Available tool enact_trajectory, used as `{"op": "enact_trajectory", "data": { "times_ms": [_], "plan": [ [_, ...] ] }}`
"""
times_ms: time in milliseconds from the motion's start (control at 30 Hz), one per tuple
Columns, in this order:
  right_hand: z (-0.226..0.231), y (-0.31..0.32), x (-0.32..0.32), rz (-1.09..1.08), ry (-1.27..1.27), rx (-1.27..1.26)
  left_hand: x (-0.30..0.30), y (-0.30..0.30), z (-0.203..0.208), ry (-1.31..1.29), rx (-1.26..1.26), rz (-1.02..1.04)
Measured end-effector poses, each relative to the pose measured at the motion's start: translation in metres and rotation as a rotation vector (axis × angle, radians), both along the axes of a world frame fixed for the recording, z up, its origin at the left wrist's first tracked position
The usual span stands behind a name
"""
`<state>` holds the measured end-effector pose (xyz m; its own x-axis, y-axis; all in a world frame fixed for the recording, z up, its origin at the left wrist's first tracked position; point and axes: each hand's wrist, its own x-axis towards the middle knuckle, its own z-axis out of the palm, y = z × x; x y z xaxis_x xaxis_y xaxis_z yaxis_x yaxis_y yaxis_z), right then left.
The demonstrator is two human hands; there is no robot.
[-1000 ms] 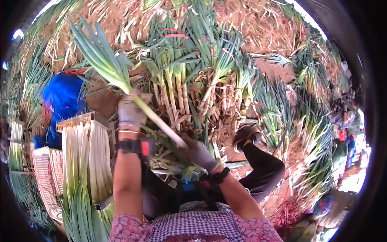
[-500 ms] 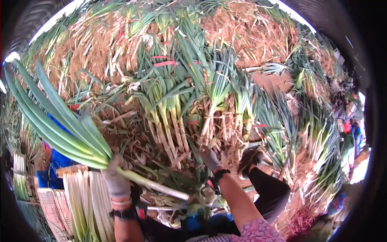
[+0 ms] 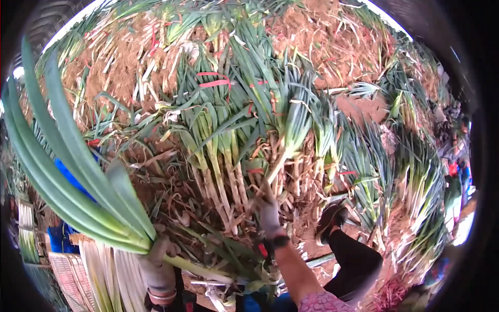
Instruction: The person picks up leeks one at a time, peels away the outer layers by hand, and places the cleaned leeks into a wooden crate.
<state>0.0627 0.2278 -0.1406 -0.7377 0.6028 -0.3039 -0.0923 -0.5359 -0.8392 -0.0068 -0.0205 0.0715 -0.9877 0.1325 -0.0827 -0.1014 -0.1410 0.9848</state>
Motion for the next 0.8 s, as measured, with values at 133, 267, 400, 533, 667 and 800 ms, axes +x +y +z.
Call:
{"op": "enact_trajectory", "data": {
  "times_ms": [133,267,400,533,667,800],
  "plan": [
    [0.031,-0.053,0.08,-0.328,0.064,-0.141,0.005,0.011,0.005,0.096,-0.037,-0.034],
    [0.008,0.002,0.143,-0.092,-0.114,-0.208,0.022,0.021,-0.001,-0.021,0.112,-0.183],
    [0.116,-0.048,0.127,0.146,-0.04,0.243,0.029,0.022,-0.004,-0.003,0.161,-0.178],
    [0.194,-0.133,0.164,0.317,-0.066,-0.066,0.01,0.023,-0.035,0.006,0.211,-0.283],
    [0.177,-0.142,0.207,0.64,-0.232,0.713,-0.002,0.015,-0.051,-0.072,0.318,-0.333],
    [0.131,-0.12,0.21,0.619,-0.398,0.955,0.013,0.001,-0.028,-0.139,0.422,-0.443]
  ]
}}
